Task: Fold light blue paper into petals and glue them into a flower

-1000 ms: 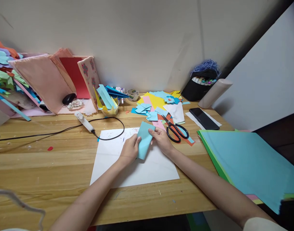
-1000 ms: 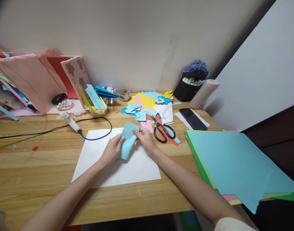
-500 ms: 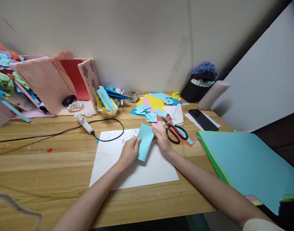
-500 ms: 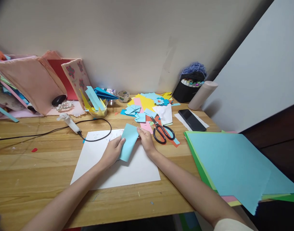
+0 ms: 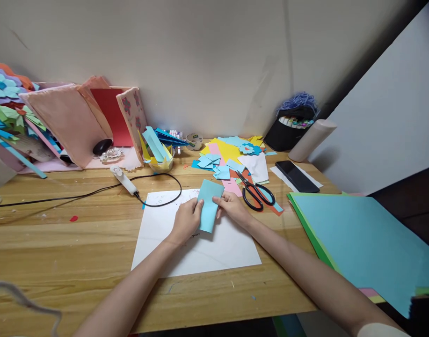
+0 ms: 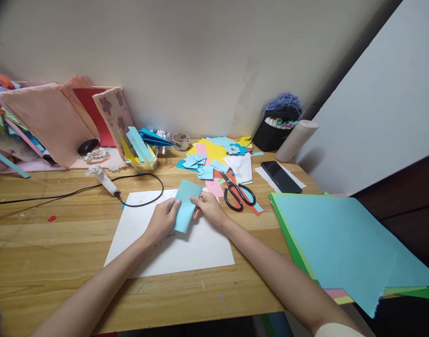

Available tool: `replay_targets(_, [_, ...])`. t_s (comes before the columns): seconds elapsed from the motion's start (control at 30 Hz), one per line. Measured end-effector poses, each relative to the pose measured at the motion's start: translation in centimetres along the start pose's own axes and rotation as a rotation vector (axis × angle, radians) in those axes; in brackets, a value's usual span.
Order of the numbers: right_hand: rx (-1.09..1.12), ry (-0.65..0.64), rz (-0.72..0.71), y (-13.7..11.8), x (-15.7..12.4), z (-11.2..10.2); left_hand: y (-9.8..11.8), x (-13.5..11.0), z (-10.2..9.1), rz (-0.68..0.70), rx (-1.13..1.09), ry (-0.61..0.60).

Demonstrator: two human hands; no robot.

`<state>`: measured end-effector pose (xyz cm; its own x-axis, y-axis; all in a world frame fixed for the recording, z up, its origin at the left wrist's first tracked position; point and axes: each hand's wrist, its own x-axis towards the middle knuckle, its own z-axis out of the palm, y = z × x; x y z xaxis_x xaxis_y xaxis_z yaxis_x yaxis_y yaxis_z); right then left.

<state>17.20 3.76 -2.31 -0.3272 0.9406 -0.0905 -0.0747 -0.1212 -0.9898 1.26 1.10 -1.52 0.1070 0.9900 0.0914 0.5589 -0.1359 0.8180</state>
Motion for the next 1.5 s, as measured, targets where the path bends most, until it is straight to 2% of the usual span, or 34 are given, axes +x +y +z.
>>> replay_targets(0.17, [0.109,0.11,0.015,0.8,0.1,0.0,0.3,0.1,0.3,-0.013,-0.028,-0.016])
replay_targets(0.3, [0.096,0.206,0.013,0.8,0.2,-0.3,0.4,0.0,0.3,-0.053,-0.114,-0.075])
replay_targets(0.37, [0.089,0.215,0.016,0.7,0.3,-0.5,0.3,0.0,0.3,-0.082,-0.183,-0.111])
replay_targets(0.43, [0.095,0.159,0.02,0.5,0.3,-0.6,0.2,0.1,0.3,-0.101,-0.232,-0.115])
replay_targets(0.53, [0.044,-0.035,0.052,0.1,-0.1,-0.3,0.0,0.2,0.1,-0.118,-0.266,-0.075])
replay_targets(0.6, [-0.016,-0.094,0.064,0.0,-0.3,0.1,0.0,0.3,0.0,-0.118,-0.258,-0.059])
replay_targets(0.77, [-0.131,0.012,0.033,0.4,-0.6,0.7,-0.2,0.2,0.0,-0.083,-0.149,-0.087])
replay_targets(0.93, [-0.087,-0.096,0.006,0.3,-0.5,0.5,-0.3,0.1,0.0,-0.062,-0.086,-0.006])
replay_targets(1.0, [-0.09,-0.098,-0.006,0.4,-0.4,0.4,-0.3,0.1,0.1,-0.062,-0.081,0.009])
replay_targets(1.17, [-0.13,0.011,-0.026,0.9,-0.5,0.6,-0.3,0.4,-0.2,-0.072,-0.078,-0.093])
replay_targets(1.27, [-0.134,0.028,-0.037,0.9,-0.6,0.8,-0.3,0.6,-0.5,-0.061,-0.12,-0.145])
replay_targets(1.4, [-0.086,-0.034,-0.062,0.3,-0.8,0.9,0.0,0.6,-0.7,-0.043,-0.219,-0.133])
replay_targets(1.5, [-0.044,-0.134,-0.006,0.2,-0.7,0.9,0.0,0.5,-0.6,-0.065,-0.266,-0.087])
